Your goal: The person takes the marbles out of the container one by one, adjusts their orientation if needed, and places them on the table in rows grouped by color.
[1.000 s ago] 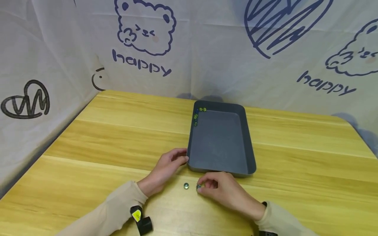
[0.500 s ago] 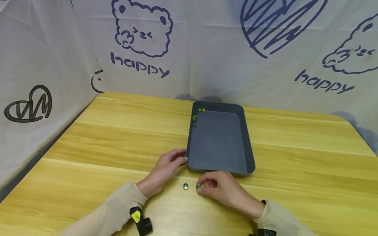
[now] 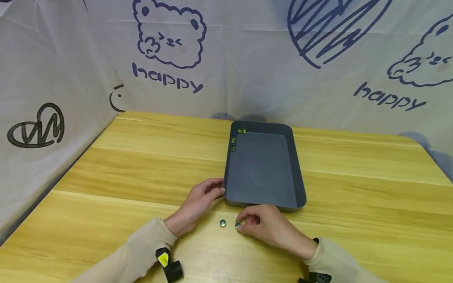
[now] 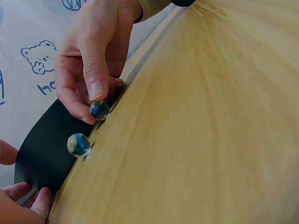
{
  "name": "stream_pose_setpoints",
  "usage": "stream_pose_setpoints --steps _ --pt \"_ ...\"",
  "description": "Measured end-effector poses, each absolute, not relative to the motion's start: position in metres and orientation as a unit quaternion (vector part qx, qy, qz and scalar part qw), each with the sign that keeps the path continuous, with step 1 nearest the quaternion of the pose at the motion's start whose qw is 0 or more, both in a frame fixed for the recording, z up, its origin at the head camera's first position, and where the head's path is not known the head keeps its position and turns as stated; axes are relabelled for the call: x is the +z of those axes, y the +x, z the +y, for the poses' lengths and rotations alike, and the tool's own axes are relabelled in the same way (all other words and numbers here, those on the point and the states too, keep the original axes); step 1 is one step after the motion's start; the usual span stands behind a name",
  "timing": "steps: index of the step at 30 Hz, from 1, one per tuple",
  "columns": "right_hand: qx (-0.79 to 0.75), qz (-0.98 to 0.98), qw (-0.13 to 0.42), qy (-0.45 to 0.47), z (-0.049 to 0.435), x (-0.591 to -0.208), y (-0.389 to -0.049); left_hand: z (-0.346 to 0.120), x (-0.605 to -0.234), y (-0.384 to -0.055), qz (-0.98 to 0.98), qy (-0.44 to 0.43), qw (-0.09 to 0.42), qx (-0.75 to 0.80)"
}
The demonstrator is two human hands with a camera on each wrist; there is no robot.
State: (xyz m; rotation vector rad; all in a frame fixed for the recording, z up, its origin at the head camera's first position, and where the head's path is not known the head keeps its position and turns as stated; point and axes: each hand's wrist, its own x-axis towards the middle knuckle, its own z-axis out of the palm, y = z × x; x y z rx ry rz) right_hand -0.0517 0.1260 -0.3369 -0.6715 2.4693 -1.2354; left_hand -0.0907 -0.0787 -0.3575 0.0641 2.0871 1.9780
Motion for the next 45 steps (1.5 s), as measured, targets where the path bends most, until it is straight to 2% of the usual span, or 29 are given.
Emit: stream_pose_setpoints --steps 45 --pt "-0.44 0.86 0.16 -0.204 0.1274 -0.34 -0.053 -0.0784 -0.3578 -0.0912 0.72 0.025 0.128 0.682"
